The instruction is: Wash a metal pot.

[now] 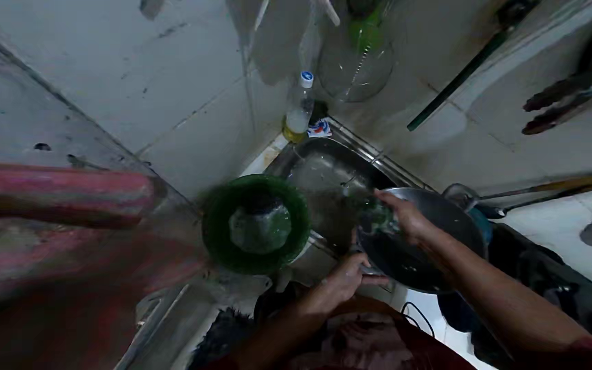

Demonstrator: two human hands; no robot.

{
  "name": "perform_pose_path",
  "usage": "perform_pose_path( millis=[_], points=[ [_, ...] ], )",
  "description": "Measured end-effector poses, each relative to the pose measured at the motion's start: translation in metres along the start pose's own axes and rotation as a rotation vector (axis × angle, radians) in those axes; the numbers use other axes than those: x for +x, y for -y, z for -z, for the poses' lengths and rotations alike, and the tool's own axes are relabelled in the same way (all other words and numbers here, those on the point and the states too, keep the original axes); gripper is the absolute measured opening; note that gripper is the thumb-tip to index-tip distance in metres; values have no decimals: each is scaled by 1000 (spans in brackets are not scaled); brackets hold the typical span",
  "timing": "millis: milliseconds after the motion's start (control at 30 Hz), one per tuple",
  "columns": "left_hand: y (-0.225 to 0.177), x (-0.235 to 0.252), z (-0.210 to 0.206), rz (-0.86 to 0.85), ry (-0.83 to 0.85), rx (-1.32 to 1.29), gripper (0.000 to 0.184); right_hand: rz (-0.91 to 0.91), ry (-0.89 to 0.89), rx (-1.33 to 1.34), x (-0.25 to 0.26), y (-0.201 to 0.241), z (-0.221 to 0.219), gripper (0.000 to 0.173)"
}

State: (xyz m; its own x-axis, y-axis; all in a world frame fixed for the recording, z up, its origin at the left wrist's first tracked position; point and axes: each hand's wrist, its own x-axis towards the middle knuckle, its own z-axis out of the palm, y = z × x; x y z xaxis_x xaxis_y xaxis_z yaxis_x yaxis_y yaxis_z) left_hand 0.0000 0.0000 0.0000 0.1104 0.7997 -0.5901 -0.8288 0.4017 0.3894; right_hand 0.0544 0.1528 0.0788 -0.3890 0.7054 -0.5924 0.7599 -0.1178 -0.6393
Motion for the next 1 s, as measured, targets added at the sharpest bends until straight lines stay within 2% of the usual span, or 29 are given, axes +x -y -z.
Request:
perform_pose_path(
  millis=[100, 167, 200, 233, 267, 333, 367, 400, 467, 533, 567, 633, 667, 733, 767, 800, 833, 900, 933, 967, 1000],
  points=[
    [2, -6, -8, -16, -8, 73, 82, -92, -404, -343, 36, -64, 40, 48],
    [5, -9, -16, -42, 12, 123, 88, -40, -494, -447, 49, -95, 30, 63],
    [7, -8, -18, -57, 20, 142, 92, 41, -470, -423, 44, -103, 10, 67],
    [7, -5, -20, -73, 22, 161, 95, 158, -366, -353, 33, -109, -12, 66],
    [3, -2, -21, -85, 6, 189, 95, 266, -185, -256, 17, -114, -27, 61],
    [-6, -2, -18, -101, -80, 216, 93, 294, 144, -215, -11, -120, -14, 48],
    [-7, -4, -17, -107, -115, 219, 94, 265, 204, -335, -15, -125, 10, 41],
    [-6, -6, -16, -110, -119, 215, 96, 223, 171, -536, -11, -131, 35, 36],
    [-5, -14, -20, -104, -75, 216, 99, 193, -88, -841, 18, -139, 66, 34],
    [-3, -20, -29, -94, -33, 214, 97, 146, -332, -864, 49, -125, 51, 43],
    [-3, -21, -33, -98, -12, 223, 97, 127, -352, -805, 51, -112, 28, 48],
    [-6, -18, -35, -117, -26, 255, 97, 123, -153, -643, 32, -95, -13, 47],
    [-7, -16, -32, -129, -56, 258, 95, 130, -2, -607, 17, -96, -20, 43],
    [-7, -18, -25, -145, -83, 262, 96, 118, 189, -780, -2, -107, 0, 36],
    [-6, -21, -24, -143, -75, 266, 96, 140, 168, -917, 1, -117, 20, 36],
    [-3, -24, -26, -138, -62, 271, 97, 184, 56, -1031, 14, -127, 41, 36],
    [-1, -26, -28, -127, -41, 279, 99, 239, -130, -1086, 34, -135, 56, 36],
    [3, -25, -35, -108, -17, 285, 102, 285, -486, -924, 67, -131, 46, 43],
    [2, -23, -38, -110, -17, 289, 101, 263, -547, -756, 69, -121, 22, 45],
    [-1, -20, -39, -123, -26, 310, 100, 278, -502, -564, 61, -111, -4, 47],
    [-4, -17, -36, -140, -39, 341, 98, 346, -373, -386, 47, -109, -26, 50]
  ],
)
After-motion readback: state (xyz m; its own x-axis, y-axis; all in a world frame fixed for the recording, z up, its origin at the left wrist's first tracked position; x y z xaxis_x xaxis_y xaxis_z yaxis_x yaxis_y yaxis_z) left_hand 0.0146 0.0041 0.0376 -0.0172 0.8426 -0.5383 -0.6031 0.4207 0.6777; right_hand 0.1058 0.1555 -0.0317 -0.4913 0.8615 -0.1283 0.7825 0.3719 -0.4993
